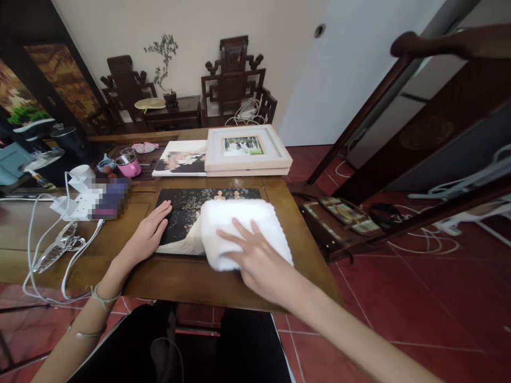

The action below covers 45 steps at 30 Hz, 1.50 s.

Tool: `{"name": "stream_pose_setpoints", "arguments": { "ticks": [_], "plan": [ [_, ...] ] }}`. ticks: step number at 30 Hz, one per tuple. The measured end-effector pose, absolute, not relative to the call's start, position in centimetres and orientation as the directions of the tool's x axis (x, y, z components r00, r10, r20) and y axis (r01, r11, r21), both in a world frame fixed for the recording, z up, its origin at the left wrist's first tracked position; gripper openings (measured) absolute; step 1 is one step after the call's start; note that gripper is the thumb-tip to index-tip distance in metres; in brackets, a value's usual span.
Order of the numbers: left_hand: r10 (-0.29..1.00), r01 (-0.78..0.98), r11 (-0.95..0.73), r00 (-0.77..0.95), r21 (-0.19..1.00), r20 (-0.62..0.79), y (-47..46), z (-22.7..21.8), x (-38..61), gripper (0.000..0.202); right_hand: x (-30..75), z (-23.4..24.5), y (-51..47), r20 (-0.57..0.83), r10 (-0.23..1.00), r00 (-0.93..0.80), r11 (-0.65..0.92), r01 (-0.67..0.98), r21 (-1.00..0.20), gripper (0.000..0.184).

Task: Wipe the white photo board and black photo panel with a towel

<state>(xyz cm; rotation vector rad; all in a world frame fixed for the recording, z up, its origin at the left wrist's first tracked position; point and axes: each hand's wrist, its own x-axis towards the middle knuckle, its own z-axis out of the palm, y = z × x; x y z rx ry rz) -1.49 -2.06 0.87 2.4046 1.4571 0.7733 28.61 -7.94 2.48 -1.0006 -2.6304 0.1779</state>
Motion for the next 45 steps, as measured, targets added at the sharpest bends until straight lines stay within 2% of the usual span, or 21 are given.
{"name": "stream_pose_setpoints", "arguments": {
  "ticks": [4, 9, 17, 23, 30, 37, 41, 45],
  "plan": [
    [0.872, 0.749, -0.484, 0.369, 0.453, 0.323, -2.1, 1.0, -1.5, 0.045, 27.1, 3.5, -0.9, 0.166, 0.730, -0.663, 0.681, 0.684, -0.263, 0.066],
    [0.874, 0.745, -0.480, 0.361, 0.463, 0.326, -2.2, 1.0, -1.4, 0.044, 25.7, 4.2, 3.3, 0.163, 0.776, -0.610, 0.631, 0.741, -0.229, 0.062],
    [0.868, 0.743, -0.487, 0.358, 0.459, 0.343, -2.0, 0.7, -1.5, 0.044, 26.4, 3.0, -7.4, 0.235, 0.708, -0.666, 0.706, 0.668, -0.236, 0.063],
    [0.872, 0.749, -0.480, 0.353, 0.457, 0.339, -2.0, 0.7, -1.4, 0.045, 26.1, 1.8, -14.0, 0.249, 0.652, -0.716, 0.758, 0.616, -0.213, 0.045],
    [0.871, 0.747, -0.482, 0.355, 0.458, 0.339, -2.1, 0.6, -1.5, 0.044, 24.3, 4.1, -6.6, 0.158, 0.694, -0.703, 0.718, 0.654, -0.239, 0.062],
    [0.872, 0.747, -0.484, 0.364, 0.456, 0.329, -2.1, 0.7, -1.6, 0.045, 22.3, 4.7, 3.7, 0.144, 0.753, -0.641, 0.657, 0.727, -0.198, 0.061],
    [0.876, 0.749, -0.475, 0.353, 0.463, 0.328, -2.1, 0.6, -1.5, 0.046, 22.1, 4.4, 1.9, 0.151, 0.759, -0.633, 0.650, 0.731, -0.205, 0.060],
    [0.876, 0.747, -0.474, 0.348, 0.466, 0.333, -2.0, 0.5, -1.5, 0.045, 22.8, 3.5, -5.0, 0.175, 0.717, -0.675, 0.697, 0.681, -0.225, 0.057]
  ]
}}
